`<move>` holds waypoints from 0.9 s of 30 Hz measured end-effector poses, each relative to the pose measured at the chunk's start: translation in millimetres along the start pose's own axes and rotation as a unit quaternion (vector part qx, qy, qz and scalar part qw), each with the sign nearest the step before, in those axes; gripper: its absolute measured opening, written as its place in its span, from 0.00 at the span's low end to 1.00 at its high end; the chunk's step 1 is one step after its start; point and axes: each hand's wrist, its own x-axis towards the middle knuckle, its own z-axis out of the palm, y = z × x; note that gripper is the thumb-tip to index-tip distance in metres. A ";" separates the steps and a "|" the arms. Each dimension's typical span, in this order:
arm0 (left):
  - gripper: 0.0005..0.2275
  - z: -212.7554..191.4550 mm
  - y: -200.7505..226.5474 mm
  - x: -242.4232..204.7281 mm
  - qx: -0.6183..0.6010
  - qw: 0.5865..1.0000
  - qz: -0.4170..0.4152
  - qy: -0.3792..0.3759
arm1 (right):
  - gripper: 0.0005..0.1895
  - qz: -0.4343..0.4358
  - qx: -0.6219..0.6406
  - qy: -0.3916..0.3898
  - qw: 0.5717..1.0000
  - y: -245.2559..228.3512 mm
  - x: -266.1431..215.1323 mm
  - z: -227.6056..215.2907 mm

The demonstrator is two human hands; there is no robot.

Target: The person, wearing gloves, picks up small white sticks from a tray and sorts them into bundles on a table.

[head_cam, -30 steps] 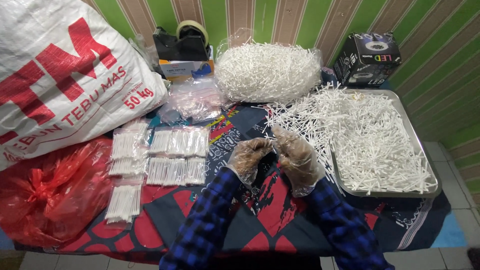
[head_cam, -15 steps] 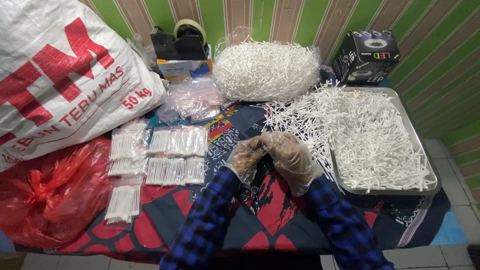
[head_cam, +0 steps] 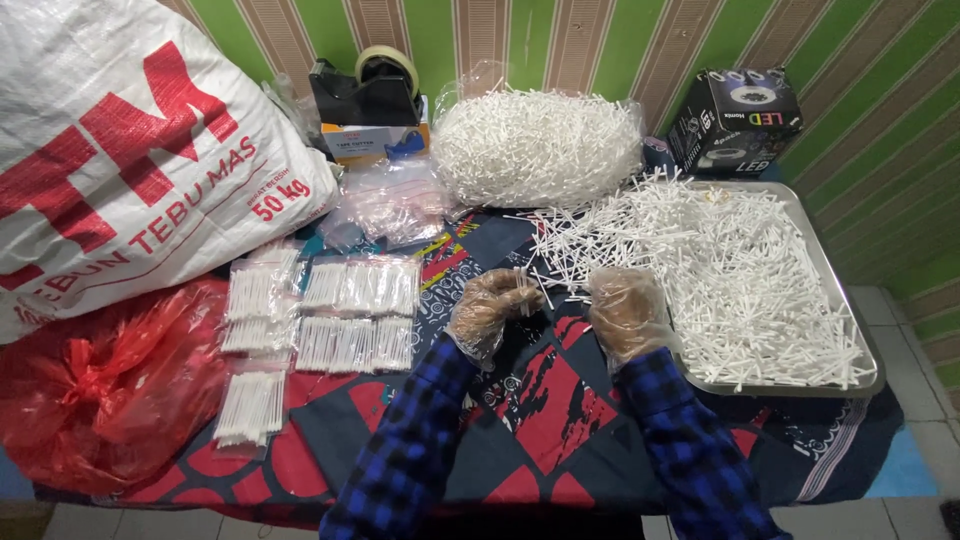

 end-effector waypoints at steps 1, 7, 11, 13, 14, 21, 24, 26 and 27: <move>0.13 -2.4 0.5 -0.2 -0.024 1.000 -0.009 -0.014 | 0.05 -0.005 -0.013 -0.003 1.000 0.1 -2.2 -1.5; 0.14 -5.0 -1.2 2.1 -0.035 0.999 -0.020 -0.028 | 0.04 -0.024 -0.069 -0.012 0.997 0.6 -1.9 -5.6; 0.15 -12.3 -18.0 12.4 -0.073 0.997 -0.023 -0.029 | 0.08 -0.038 -0.111 -0.020 0.993 -3.1 5.5 -3.5; 0.15 -10.4 -11.4 8.4 -0.074 0.997 -0.019 -0.032 | 0.09 -0.044 -0.124 -0.023 0.991 -4.7 1.8 -6.4; 0.15 -10.0 -8.6 5.6 -0.076 0.996 -0.016 -0.034 | 0.11 -0.050 -0.136 -0.026 0.989 -6.2 -0.8 -8.1; 0.15 -12.5 -9.9 8.1 -0.073 0.996 -0.019 -0.042 | 0.09 -0.036 -0.078 -0.031 0.996 -4.6 -12.8 -17.6; 0.15 -7.4 -6.8 5.1 -0.064 0.997 -0.012 -0.030 | 0.09 0.047 -0.009 -0.060 0.997 -17.8 -15.9 -14.3; 0.12 0.8 -0.2 -1.6 0.012 1.000 0.010 0.013 | 0.09 0.171 0.095 -0.105 0.975 -28.7 -20.8 -10.7; 0.12 -0.8 3.0 -2.5 0.011 1.000 0.010 0.014 | 0.09 0.170 0.095 -0.105 0.975 -33.7 -22.7 -7.0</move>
